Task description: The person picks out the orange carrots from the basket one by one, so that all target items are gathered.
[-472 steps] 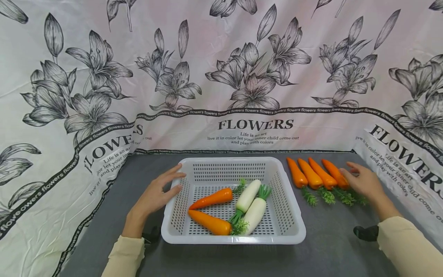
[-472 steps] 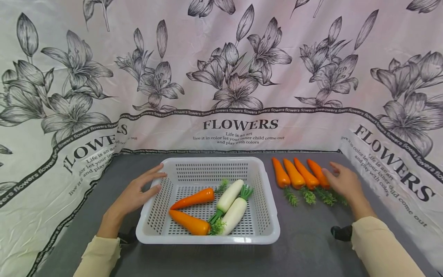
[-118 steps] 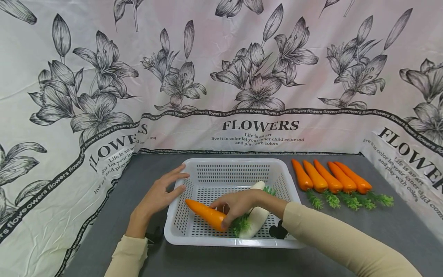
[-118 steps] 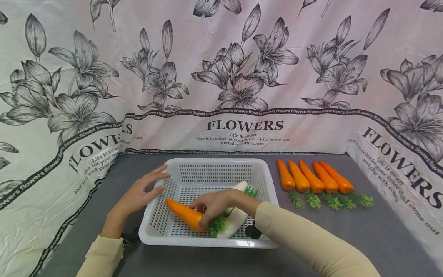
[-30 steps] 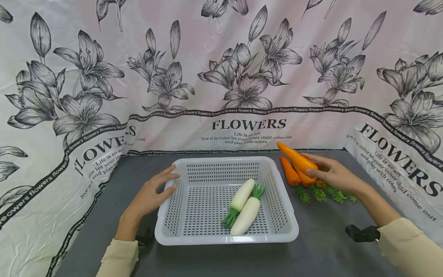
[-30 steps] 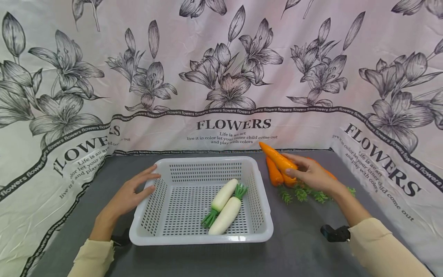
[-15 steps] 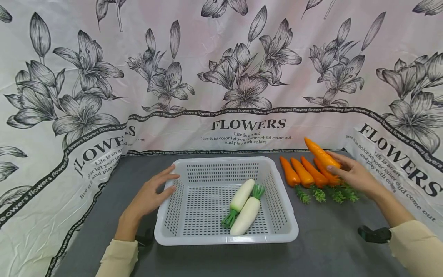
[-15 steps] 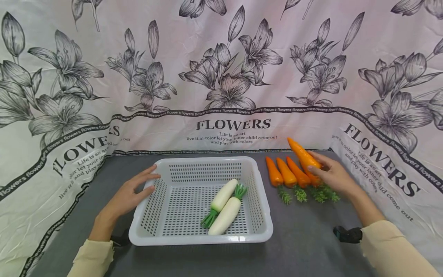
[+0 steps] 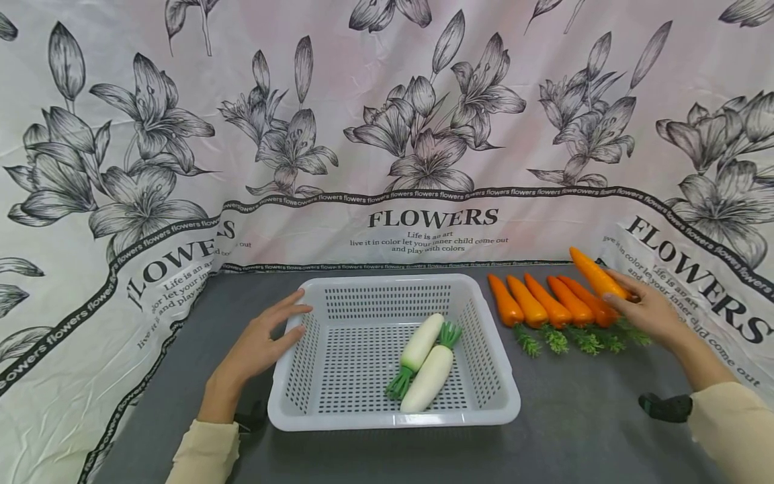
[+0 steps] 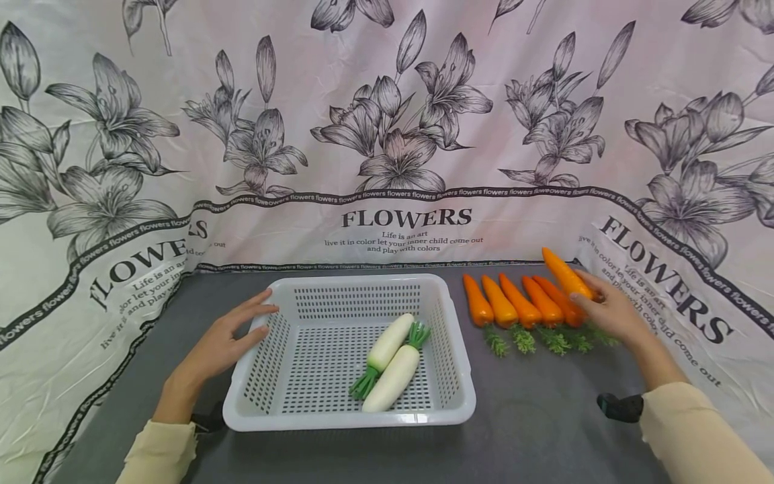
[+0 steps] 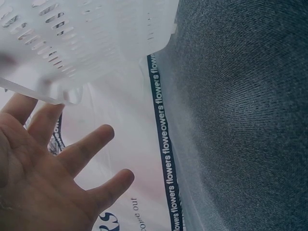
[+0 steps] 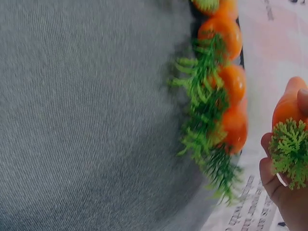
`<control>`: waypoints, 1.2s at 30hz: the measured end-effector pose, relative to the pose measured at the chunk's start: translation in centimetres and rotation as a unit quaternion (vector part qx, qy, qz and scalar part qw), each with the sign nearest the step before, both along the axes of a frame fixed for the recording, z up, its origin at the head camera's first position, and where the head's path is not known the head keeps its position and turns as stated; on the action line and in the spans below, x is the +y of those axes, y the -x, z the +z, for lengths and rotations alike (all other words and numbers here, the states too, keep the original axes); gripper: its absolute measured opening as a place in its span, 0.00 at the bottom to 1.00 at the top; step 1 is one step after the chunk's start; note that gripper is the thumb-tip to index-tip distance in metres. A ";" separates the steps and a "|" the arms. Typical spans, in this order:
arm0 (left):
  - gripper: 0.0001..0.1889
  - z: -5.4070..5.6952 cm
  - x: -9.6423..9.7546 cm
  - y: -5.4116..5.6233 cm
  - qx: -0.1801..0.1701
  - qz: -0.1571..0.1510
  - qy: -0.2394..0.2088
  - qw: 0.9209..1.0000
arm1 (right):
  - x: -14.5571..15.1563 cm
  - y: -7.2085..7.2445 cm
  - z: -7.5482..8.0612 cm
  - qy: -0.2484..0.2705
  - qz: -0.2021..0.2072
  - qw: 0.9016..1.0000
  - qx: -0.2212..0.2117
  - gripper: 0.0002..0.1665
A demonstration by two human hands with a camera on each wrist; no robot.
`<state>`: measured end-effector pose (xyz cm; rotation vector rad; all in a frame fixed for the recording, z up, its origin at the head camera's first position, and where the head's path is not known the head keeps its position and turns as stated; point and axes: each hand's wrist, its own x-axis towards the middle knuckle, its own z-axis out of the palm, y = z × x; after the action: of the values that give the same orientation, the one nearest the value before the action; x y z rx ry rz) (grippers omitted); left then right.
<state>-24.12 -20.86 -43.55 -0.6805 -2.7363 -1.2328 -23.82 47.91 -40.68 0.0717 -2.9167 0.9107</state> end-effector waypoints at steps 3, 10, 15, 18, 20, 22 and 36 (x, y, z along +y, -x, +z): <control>0.22 0.0 0.0 0.1 0.001 -0.003 0.001 1.000 | 0.9 0.2 -0.4 -0.026 -0.014 1.000 -0.009 0.40; 0.22 0.0 0.1 0.1 0.003 -0.002 0.002 1.000 | 2.4 0.8 -1.7 -0.065 -0.029 0.997 -0.009 0.38; 0.23 -0.1 0.2 0.1 0.003 -0.004 0.001 1.000 | 3.4 1.2 -2.2 -0.081 -0.035 0.996 -0.025 0.37; 0.23 -0.2 0.3 0.1 0.003 -0.006 0.002 1.000 | 3.9 1.3 -2.5 -0.083 -0.031 0.995 -0.042 0.37; 0.22 -0.2 0.3 0.2 0.001 -0.007 -0.001 1.000 | 4.1 1.3 -2.6 -0.078 -0.021 0.995 -0.052 0.37; 0.22 -0.3 0.4 0.3 -0.001 -0.007 -0.002 1.000 | 4.3 1.3 -2.7 -0.074 -0.012 0.995 -0.060 0.37; 0.22 0.0 0.4 0.3 -0.006 -0.002 -0.009 1.000 | 4.5 0.7 -2.2 -0.078 0.012 0.992 -0.099 0.37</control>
<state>-24.46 -20.43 -43.54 -0.6798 -2.7312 -1.2661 -24.57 52.38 -42.88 0.0285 -3.1729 0.7297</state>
